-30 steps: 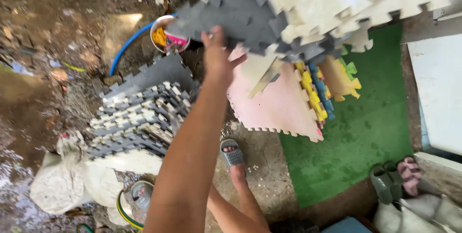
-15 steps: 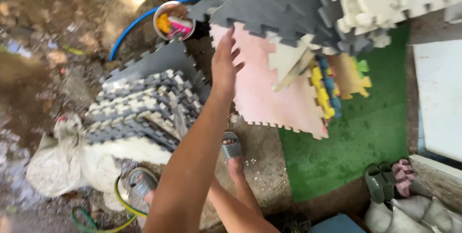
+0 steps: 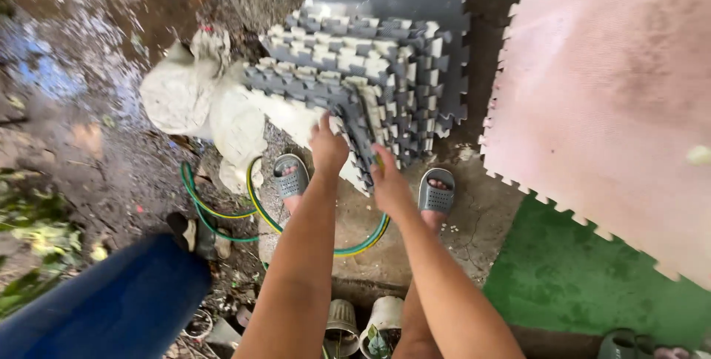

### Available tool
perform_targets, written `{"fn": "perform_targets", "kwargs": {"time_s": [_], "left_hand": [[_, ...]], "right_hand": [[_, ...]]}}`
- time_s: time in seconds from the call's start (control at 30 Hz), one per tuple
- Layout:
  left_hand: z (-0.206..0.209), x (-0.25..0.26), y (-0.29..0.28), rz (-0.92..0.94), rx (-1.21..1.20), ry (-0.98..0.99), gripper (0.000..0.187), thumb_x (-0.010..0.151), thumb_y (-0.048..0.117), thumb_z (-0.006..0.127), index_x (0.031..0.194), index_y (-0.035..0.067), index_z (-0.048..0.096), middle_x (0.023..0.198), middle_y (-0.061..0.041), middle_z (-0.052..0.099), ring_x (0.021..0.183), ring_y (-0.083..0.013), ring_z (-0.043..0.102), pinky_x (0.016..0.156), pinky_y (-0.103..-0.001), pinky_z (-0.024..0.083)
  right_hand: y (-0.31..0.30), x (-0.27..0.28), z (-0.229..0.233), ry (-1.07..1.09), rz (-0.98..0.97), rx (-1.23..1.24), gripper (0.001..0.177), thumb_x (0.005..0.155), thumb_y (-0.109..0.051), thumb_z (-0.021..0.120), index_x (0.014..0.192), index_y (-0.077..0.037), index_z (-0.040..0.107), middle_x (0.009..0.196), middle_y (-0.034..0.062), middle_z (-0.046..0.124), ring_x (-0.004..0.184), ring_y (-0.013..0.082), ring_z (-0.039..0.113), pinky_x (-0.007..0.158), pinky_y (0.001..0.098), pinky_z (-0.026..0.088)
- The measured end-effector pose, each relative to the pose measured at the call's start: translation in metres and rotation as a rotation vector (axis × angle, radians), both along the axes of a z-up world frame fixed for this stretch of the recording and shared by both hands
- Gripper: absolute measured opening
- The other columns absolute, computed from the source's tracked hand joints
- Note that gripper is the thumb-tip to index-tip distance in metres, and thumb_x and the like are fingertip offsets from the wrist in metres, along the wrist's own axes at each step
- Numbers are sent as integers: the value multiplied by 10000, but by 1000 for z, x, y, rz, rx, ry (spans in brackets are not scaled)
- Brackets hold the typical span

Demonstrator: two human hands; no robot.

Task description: Washing interlocking foam floor mats using a water hose.

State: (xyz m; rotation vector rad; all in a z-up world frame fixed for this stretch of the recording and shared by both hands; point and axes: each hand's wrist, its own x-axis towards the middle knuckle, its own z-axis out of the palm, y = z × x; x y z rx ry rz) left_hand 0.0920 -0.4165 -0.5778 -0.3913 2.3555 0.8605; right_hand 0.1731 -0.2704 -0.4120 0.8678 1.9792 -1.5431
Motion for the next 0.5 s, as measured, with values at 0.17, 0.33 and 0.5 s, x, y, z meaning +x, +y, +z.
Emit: {"fn": "perform_targets", "kwargs": {"time_s": [0.17,0.33,0.5], "left_hand": [[116,-77,62,-524,-240,54,1087,747,184,841,1583,367,172,1683,-184,88,1505,-463,98,1152,-672,213],[49,-48,33,-245,-50,151,1127,729,293,904,1583,314,169,1664,-236,138,1489,-526,167,1116,-622,301],[15,2,-24,-204,58,231,834,895,109,707,1632,231,337,1716,-138,347,1486,-434,411,1196,-487,445]], "right_hand": [[17,-33,-4,-236,-50,-46,380,1075,-322,491,1453,-347,502,696,100,565,547,223,565,535,417,491],[-5,-36,-6,-357,-53,-140,372,1058,-326,484,1428,-350,509,631,26,463,455,161,472,421,364,439],[-39,-12,-14,-404,24,-96,369,1055,-313,481,1421,-334,519,594,58,473,453,170,501,444,358,442]]}}
